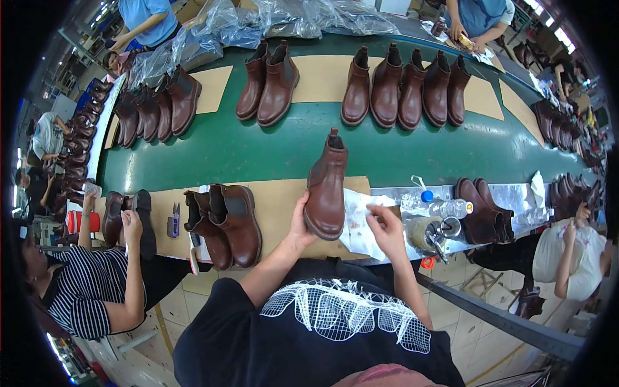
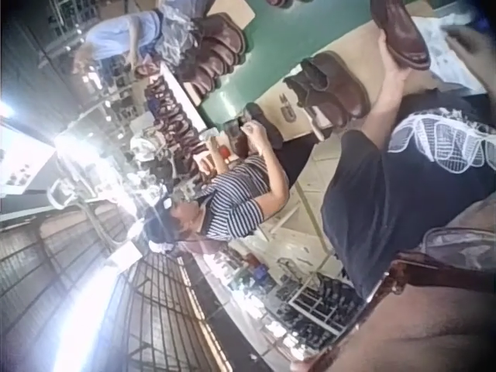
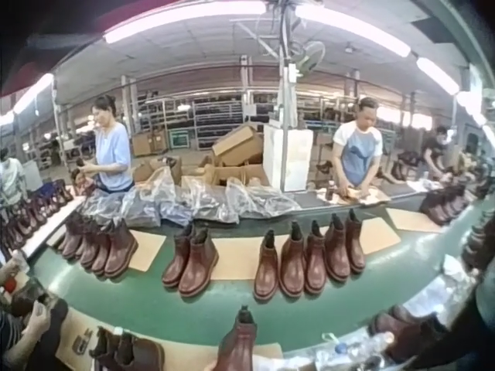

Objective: Polishing and inspecting brown leather boots in a manufacturing facility.

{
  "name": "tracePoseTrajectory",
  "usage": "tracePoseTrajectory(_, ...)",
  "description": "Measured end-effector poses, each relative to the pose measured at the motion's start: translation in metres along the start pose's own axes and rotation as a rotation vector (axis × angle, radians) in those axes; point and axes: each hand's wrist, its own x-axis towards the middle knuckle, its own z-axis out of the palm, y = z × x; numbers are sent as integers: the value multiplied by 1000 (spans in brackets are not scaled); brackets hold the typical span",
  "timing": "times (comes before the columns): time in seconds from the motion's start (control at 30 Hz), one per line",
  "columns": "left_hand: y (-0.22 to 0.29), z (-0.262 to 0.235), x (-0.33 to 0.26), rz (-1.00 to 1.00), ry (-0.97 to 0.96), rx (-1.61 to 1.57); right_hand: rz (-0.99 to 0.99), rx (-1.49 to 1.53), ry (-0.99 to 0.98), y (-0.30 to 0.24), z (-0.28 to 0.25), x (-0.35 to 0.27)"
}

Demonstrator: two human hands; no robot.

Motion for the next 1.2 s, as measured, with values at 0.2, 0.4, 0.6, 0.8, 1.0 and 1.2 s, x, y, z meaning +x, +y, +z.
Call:
tracePoseTrajectory(0.2,6,-6,-19,-76,-162,-244,213,265,50,2,30,177)
tracePoseTrajectory(0.4,5,-29,-22,-167,-113,-314,459,274,183,25,53,297)
tracePoseTrajectory(0.6,2,-46,-18,-162,-142,-243,549,168,511,53,83,354)
tracePoseTrajectory(0.8,5,-58,-14,-198,-186,-338,620,687,288,41,70,335)
tracePoseTrajectory(1.0,7,-43,-10,-135,-349,-224,599,822,55,17,47,227)
tracePoseTrajectory(1.2,5,-21,-4,-85,-387,-119,598,969,63,-18,15,119)
